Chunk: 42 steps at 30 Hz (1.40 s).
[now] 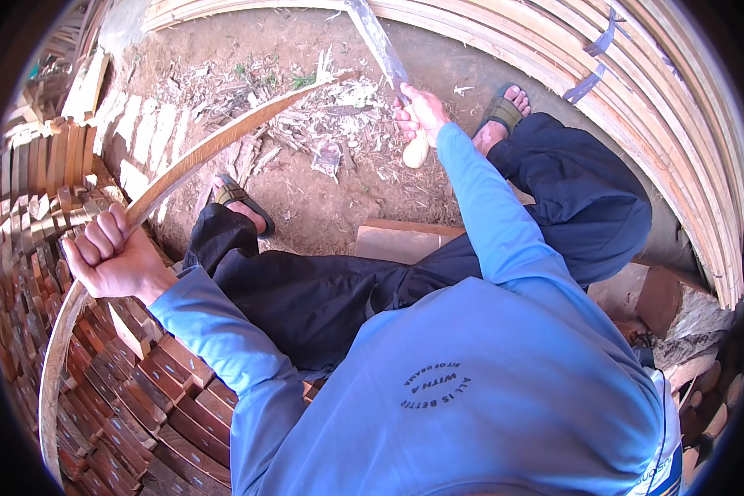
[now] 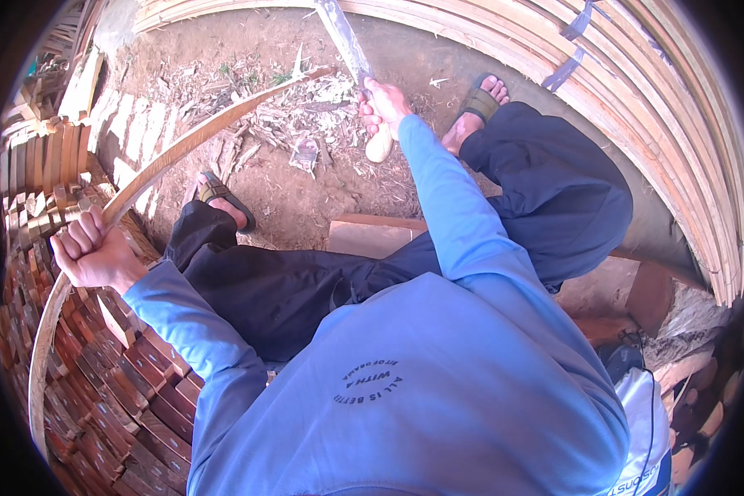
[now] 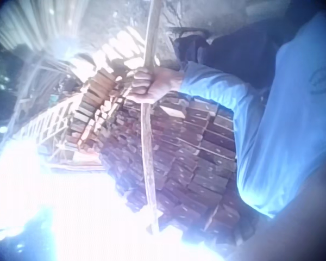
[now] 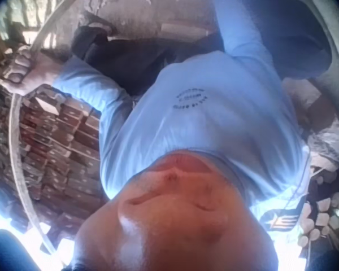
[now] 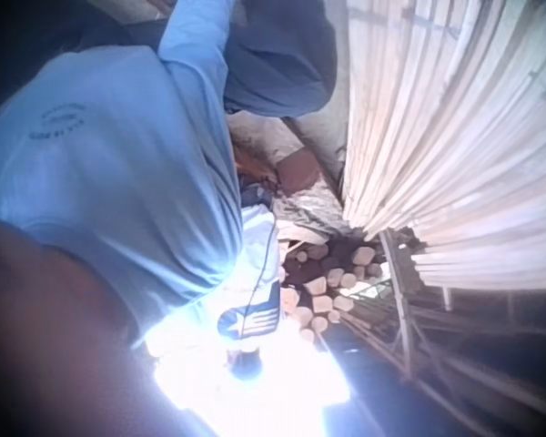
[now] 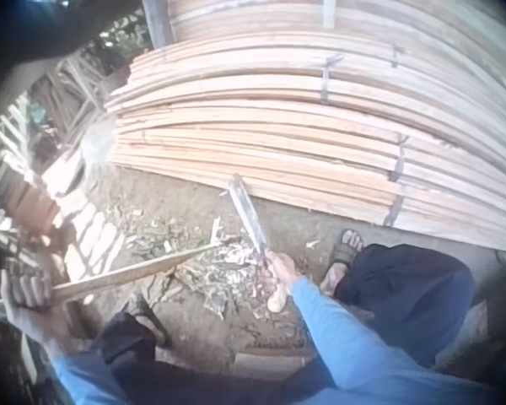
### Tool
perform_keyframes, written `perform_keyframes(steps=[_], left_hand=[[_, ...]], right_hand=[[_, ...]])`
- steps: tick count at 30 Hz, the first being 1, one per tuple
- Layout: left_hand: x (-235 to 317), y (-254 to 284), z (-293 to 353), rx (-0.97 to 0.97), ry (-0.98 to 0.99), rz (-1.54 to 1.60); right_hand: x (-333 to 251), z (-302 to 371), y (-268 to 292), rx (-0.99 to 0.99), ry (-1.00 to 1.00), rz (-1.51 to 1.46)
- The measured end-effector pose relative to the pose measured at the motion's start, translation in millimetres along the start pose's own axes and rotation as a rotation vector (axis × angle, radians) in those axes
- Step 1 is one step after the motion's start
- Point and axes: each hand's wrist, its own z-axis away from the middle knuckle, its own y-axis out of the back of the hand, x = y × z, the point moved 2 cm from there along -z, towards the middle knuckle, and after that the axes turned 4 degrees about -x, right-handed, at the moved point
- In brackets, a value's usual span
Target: The person shaves a long thin strip of wood using a hand tool, removing thin layers while sitting in an outdoor area surrounded by lumber stacks.
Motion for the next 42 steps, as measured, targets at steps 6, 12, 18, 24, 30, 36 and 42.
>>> perform_keyframes(steps=[6, 12, 18, 24, 30, 36, 42], left_hand=[[1.1, 3.1, 3.6, 0.102, -0.031, -0.066], [0.2, 1.5, 4.5, 0.012, -0.028, -0.040], [4.0, 5.2, 7.7, -0.002, -0.008, 0.018], [-0.5, -1.9, 7.5, -0.022, -0.019, 0.022], [1.0, 12.7, 4.1, -0.030, 0.000, 0.041], [3.5, 19.7, 8.8, -0.023, -0.014, 0.026], [3.1, 16.7, 11.8, 0.041, -0.027, -0.016]], right_hand=[[41.0, -1.3, -35.6, -0.030, -0.123, 0.277], [6.1, -4.9, -20.6, 0.056, 0.053, 0.188], [29.8, -1.2, -31.5, -0.031, -0.190, 0.308], [-9.4, -1.1, -8.0, 0.021, -0.051, 0.197], [37.5, -11.6, -16.0, -0.069, -0.248, 0.251], [25.6, -21.4, 12.6, 0.025, -0.108, 0.181], [43.3, -18.3, -11.2, -0.018, -0.177, 0.397]])
